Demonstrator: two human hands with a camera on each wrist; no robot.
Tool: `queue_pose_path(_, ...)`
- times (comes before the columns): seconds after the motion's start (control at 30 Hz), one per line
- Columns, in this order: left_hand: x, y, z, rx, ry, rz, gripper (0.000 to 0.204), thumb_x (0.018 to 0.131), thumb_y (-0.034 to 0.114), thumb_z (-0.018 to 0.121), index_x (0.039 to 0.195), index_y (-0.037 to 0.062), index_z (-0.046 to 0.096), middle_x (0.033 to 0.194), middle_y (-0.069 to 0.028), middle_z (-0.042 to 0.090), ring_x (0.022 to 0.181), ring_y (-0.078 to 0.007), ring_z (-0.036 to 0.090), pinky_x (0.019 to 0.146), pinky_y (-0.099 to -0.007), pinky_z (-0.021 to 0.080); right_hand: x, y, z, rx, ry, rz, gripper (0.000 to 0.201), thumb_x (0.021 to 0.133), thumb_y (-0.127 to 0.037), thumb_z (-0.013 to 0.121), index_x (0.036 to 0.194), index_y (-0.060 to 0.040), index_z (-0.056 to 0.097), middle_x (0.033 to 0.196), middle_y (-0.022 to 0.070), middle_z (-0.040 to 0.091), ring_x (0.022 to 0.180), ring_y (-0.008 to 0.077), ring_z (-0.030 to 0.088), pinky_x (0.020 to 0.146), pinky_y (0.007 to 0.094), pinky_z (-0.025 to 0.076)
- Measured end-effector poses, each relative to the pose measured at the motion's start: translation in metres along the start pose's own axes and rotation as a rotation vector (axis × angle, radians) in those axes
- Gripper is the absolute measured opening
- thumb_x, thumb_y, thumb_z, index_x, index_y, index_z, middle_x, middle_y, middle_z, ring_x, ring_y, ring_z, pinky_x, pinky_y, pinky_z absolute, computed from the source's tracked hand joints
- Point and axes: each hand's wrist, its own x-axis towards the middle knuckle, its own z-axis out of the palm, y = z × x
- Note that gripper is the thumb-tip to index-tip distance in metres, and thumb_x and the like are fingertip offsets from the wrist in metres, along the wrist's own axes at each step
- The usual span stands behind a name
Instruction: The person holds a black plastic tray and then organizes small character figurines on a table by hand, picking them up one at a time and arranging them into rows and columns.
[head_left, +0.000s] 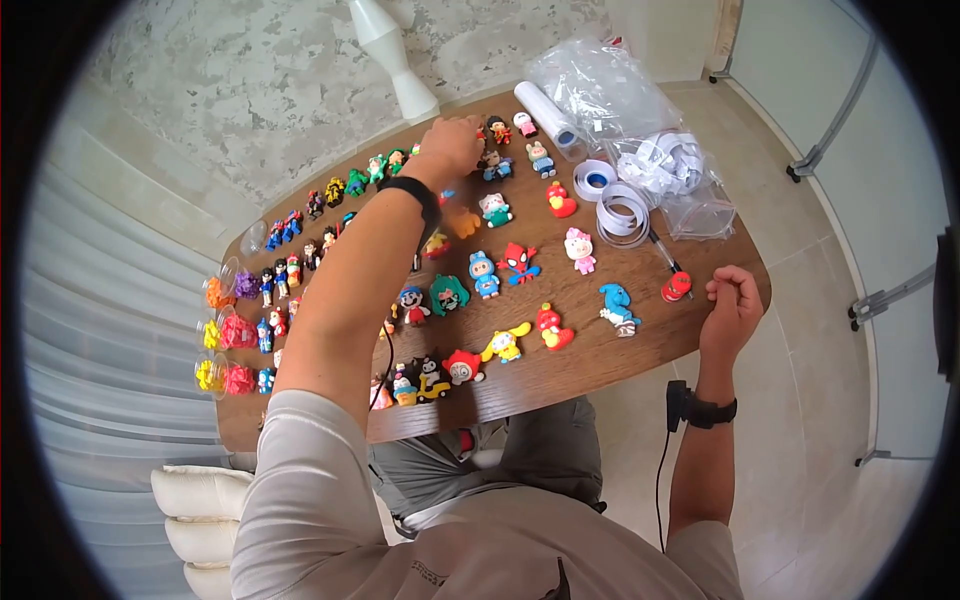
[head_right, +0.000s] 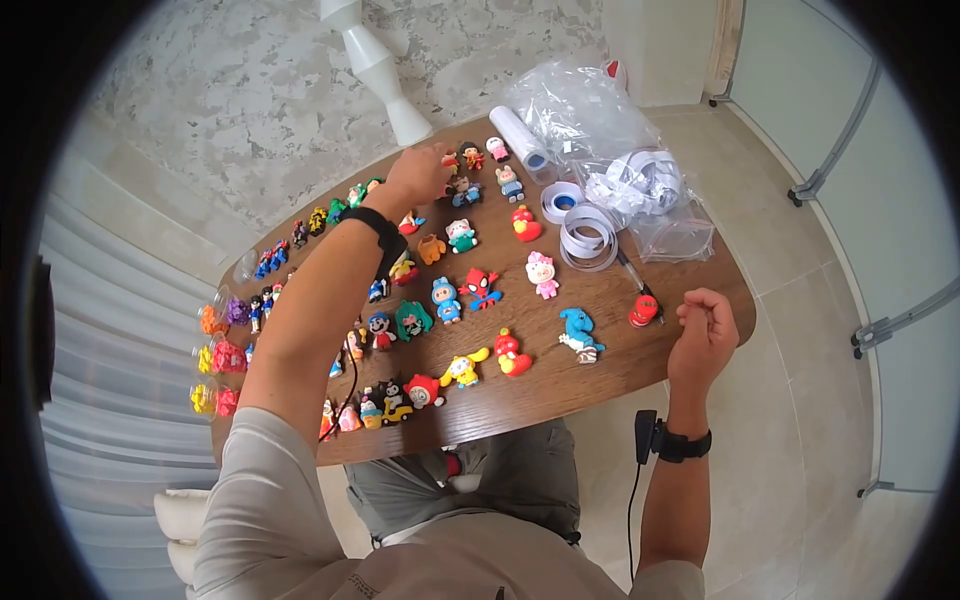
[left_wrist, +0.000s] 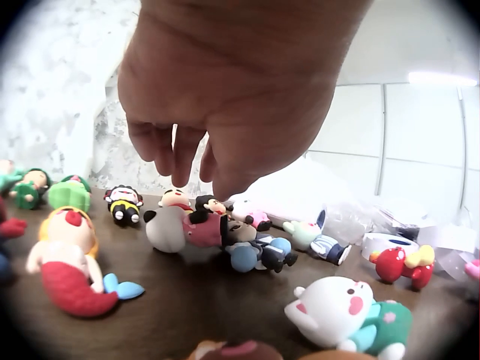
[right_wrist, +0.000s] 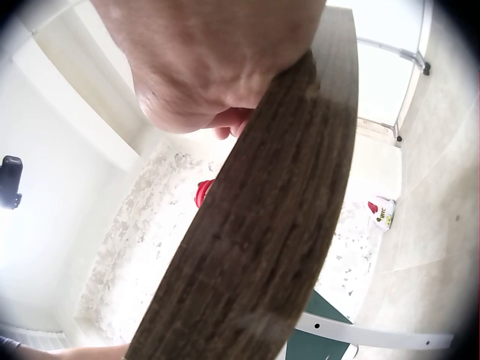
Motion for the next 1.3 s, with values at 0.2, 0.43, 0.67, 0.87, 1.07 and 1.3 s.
queue_pose_path(0.2,0.023,0.008,-0.003,-0.012,-0.080,-0.138,0.047,0.093,0.029,0.060,0.136,0.0104,0.059,0.121,-0.0163,0.070,0.112,-0.0351,0.066,0.098,-0.0477,0.052,0.001,0.001,-0.001,-0.012,0.003,0.004,0.015,0.093,0.002,0.052,0.096,-0.0007,0.066,0.085,0.0019,0.064,0.075,0.0071,0.059,0.068,0.0214,0.047)
queue_pose_path(0.43,0.012,-0.004,-0.016,-0.043,-0.383,-0.286,0.034,0.089,0.033,0.065,0.109,0.0067,0.072,0.114,-0.0140,0.071,0.108,-0.0302,0.067,0.090,-0.0430,0.053,0.000,0.003,-0.002,0.037,0.009,0.007,0.016,0.093,0.003,0.051,0.096,-0.0008,0.066,0.087,0.0018,0.065,0.076,0.0069,0.059,0.069,0.0213,0.047)
queue_pose_path(0.67,-0.006,-0.021,-0.016,-0.053,-0.390,0.027,0.025,0.079,0.025,0.072,0.098,0.0076,0.072,0.095,-0.0134,0.070,0.094,-0.0308,0.068,0.082,-0.0414,0.054,-0.001,0.003,-0.002,0.035,0.004,0.012,0.017,0.092,0.004,0.050,0.097,-0.0006,0.066,0.087,0.0020,0.065,0.076,0.0068,0.058,0.070,0.0209,0.047)
queue_pose_path(0.87,0.005,-0.015,-0.015,-0.145,-0.240,-0.097,0.025,0.085,0.023,0.067,0.102,0.0063,0.072,0.098,-0.0160,0.073,0.095,-0.0333,0.069,0.083,-0.0425,0.054,-0.001,0.001,-0.001,0.034,0.003,0.005,0.017,0.092,0.004,0.050,0.097,-0.0003,0.066,0.085,0.0023,0.064,0.076,0.0069,0.058,0.069,0.0208,0.046)
queue_pose_path(1.07,0.030,0.002,-0.002,-0.007,-0.074,0.023,0.060,0.090,0.037,0.068,0.140,0.0082,0.053,0.131,-0.0188,0.064,0.120,-0.0355,0.061,0.101,-0.0426,0.050,0.000,0.001,-0.001,0.035,0.001,0.006,0.017,0.092,0.005,0.050,0.096,-0.0001,0.066,0.084,0.0023,0.064,0.076,0.0072,0.058,0.069,0.0209,0.046)
queue_pose_path(1.3,0.057,0.005,0.016,-0.043,-0.186,-0.018,0.071,0.090,0.044,0.068,0.149,0.0112,0.045,0.144,-0.0154,0.057,0.130,-0.0336,0.055,0.109,-0.0425,0.044,-0.001,-0.002,0.000,0.028,0.002,0.006,0.016,0.091,0.005,0.051,0.094,-0.0008,0.065,0.084,0.0020,0.063,0.075,0.0074,0.058,0.068,0.0206,0.046)
